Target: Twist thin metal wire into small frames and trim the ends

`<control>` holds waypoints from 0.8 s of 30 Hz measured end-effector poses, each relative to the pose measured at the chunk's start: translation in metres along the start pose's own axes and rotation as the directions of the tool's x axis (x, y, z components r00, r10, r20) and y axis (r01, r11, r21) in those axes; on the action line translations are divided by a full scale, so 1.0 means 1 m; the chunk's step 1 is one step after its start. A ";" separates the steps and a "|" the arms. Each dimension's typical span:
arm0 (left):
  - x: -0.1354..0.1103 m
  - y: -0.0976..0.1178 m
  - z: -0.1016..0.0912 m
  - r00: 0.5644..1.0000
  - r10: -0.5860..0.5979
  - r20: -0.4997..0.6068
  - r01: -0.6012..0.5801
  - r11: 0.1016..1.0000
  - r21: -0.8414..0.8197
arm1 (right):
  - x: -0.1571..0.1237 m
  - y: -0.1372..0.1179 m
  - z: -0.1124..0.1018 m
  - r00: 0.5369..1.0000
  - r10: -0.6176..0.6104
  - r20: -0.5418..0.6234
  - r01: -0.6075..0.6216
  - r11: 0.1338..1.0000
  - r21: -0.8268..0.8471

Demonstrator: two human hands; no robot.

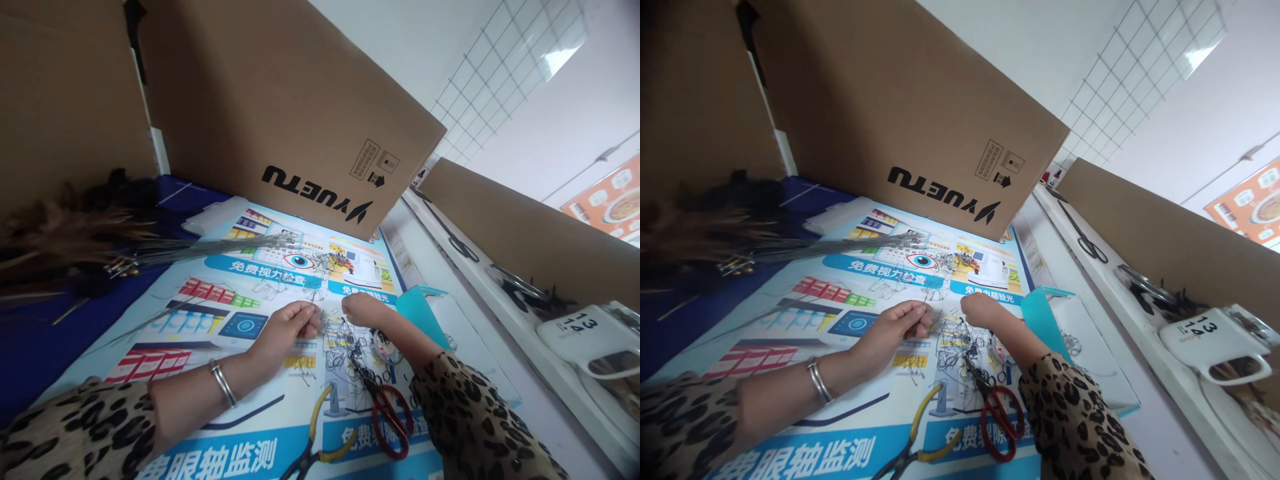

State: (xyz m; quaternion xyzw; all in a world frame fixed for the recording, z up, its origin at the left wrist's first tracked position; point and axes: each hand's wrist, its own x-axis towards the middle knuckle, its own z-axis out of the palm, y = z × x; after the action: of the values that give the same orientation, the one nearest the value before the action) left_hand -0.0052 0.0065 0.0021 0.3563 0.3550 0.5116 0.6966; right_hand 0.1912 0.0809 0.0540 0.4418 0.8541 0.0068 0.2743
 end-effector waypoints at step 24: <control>0.001 -0.004 -0.001 1.000 0.008 0.017 -0.008 0.999 0.034 | -0.011 -0.009 0.022 0.952 0.241 -0.189 -0.179 0.939 0.293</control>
State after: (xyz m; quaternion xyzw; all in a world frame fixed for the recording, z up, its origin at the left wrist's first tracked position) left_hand -0.0040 0.0065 -0.0019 0.3740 0.3563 0.5052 0.6914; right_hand 0.2002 0.0619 0.0377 0.5609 0.8197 -0.0321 0.1117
